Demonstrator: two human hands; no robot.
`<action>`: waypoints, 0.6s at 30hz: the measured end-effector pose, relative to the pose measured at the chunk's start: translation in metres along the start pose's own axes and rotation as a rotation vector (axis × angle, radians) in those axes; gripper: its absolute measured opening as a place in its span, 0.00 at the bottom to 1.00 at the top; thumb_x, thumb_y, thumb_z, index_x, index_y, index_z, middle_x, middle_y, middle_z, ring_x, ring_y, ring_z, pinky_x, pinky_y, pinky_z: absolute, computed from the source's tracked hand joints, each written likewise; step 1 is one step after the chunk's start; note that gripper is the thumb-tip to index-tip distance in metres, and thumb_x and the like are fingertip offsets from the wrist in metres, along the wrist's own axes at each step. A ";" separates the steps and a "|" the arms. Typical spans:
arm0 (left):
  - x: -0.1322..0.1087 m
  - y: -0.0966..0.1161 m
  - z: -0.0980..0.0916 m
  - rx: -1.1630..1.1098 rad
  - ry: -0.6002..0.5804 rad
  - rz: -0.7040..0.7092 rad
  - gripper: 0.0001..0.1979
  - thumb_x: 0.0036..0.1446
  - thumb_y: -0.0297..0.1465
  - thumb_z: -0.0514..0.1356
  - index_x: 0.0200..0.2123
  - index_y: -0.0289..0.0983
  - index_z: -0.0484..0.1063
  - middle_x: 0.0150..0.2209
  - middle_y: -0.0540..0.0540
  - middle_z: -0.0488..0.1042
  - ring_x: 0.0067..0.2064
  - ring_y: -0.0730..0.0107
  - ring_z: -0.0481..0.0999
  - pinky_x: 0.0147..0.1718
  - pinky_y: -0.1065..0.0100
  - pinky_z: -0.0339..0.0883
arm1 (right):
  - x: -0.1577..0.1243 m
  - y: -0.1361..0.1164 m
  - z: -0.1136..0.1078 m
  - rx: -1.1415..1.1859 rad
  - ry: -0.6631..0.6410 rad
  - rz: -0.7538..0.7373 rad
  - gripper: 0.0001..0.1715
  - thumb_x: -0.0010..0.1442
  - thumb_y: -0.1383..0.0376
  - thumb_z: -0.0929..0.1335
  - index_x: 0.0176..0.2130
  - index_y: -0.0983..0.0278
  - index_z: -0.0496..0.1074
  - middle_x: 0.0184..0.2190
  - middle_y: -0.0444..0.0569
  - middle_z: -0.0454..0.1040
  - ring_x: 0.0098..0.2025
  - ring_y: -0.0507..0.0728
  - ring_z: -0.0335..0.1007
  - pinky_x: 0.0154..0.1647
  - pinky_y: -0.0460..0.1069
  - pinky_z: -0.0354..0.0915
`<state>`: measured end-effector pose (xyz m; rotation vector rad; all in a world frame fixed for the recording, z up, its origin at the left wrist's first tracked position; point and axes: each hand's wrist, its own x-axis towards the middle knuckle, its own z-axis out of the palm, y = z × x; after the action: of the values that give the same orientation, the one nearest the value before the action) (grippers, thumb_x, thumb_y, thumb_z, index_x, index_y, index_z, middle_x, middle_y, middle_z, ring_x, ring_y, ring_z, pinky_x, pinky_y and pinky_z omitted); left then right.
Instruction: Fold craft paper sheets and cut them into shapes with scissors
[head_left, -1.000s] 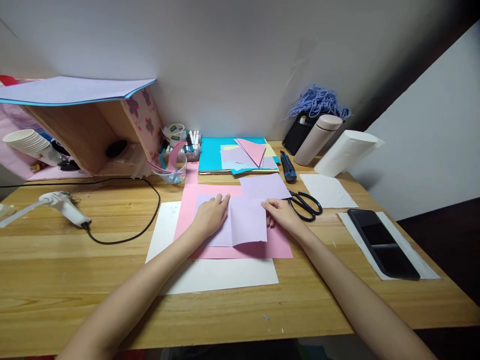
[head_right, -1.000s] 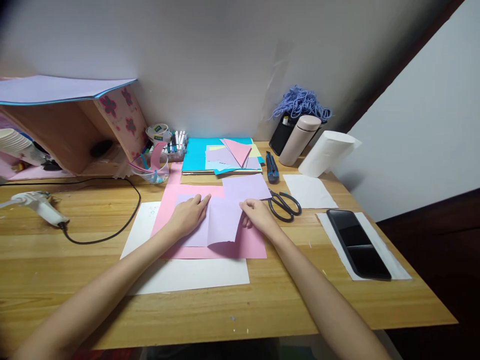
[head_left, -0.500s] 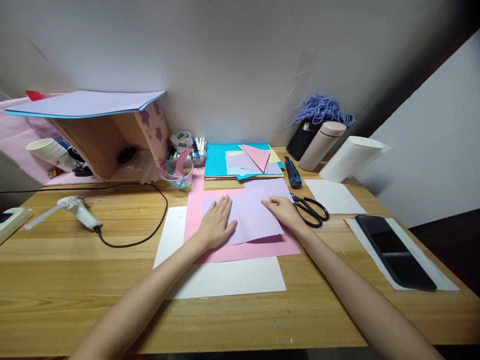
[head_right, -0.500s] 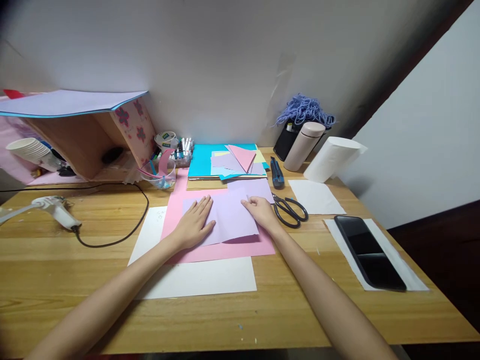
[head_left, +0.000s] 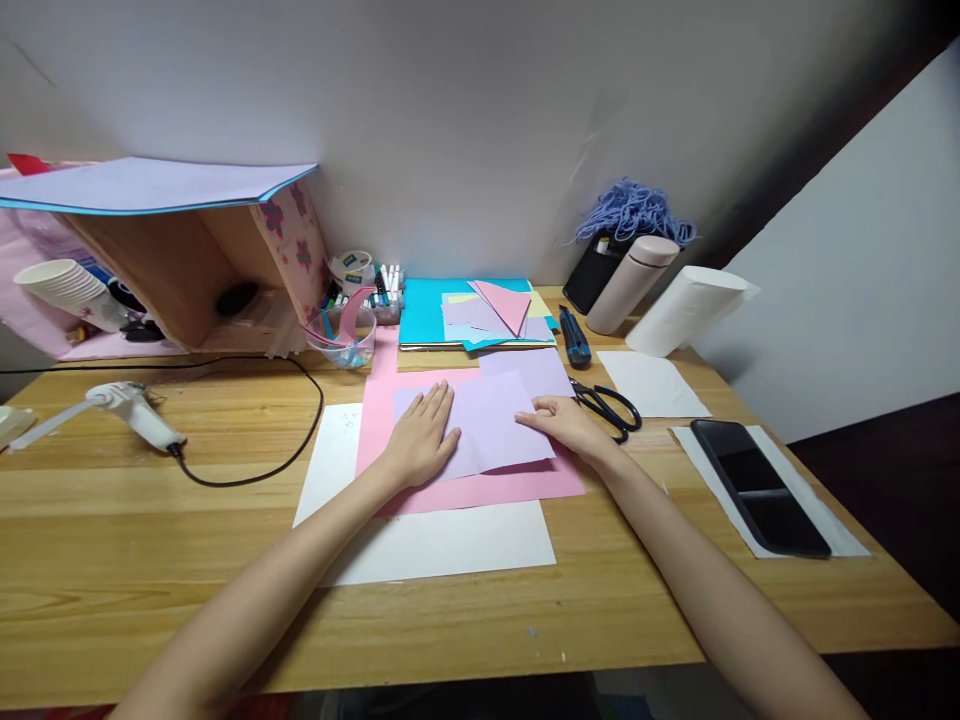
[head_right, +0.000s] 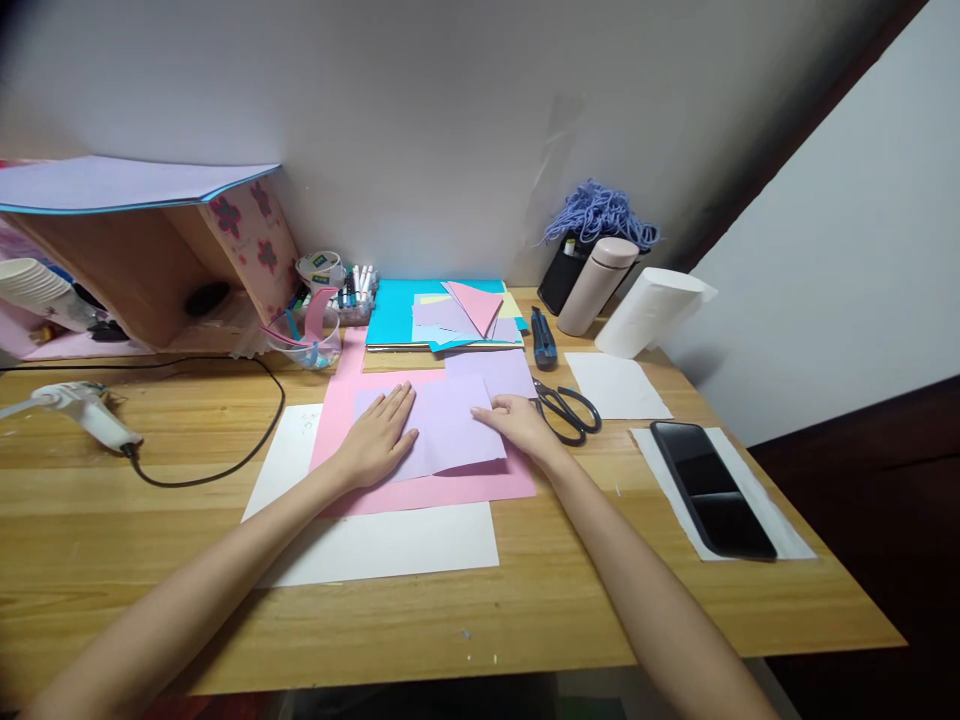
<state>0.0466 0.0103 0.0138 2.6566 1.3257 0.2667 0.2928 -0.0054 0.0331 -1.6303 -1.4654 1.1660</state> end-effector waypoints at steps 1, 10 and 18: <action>0.000 0.000 0.000 0.003 -0.003 -0.001 0.30 0.61 0.39 0.41 0.63 0.30 0.43 0.64 0.39 0.43 0.65 0.62 0.42 0.61 0.57 0.40 | -0.002 0.000 -0.001 0.030 -0.059 0.018 0.22 0.44 0.50 0.69 0.20 0.63 0.60 0.15 0.38 0.59 0.20 0.49 0.54 0.21 0.45 0.49; 0.000 0.001 -0.001 0.001 0.006 0.000 0.29 0.61 0.39 0.41 0.62 0.30 0.43 0.64 0.39 0.44 0.65 0.62 0.42 0.61 0.57 0.41 | -0.014 0.027 -0.014 0.161 0.034 0.079 0.17 0.43 0.54 0.71 0.25 0.65 0.69 0.22 0.45 0.72 0.25 0.54 0.66 0.27 0.46 0.59; 0.001 -0.006 -0.007 -0.276 0.339 -0.085 0.24 0.62 0.37 0.41 0.58 0.31 0.52 0.59 0.36 0.57 0.61 0.62 0.54 0.58 0.57 0.50 | -0.024 0.009 -0.007 0.378 -0.047 0.035 0.18 0.44 0.53 0.71 0.30 0.64 0.70 0.25 0.46 0.73 0.29 0.56 0.69 0.31 0.48 0.63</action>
<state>0.0409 0.0148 0.0194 2.3886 1.3701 0.8536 0.3033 -0.0298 0.0323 -1.3791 -1.1601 1.4115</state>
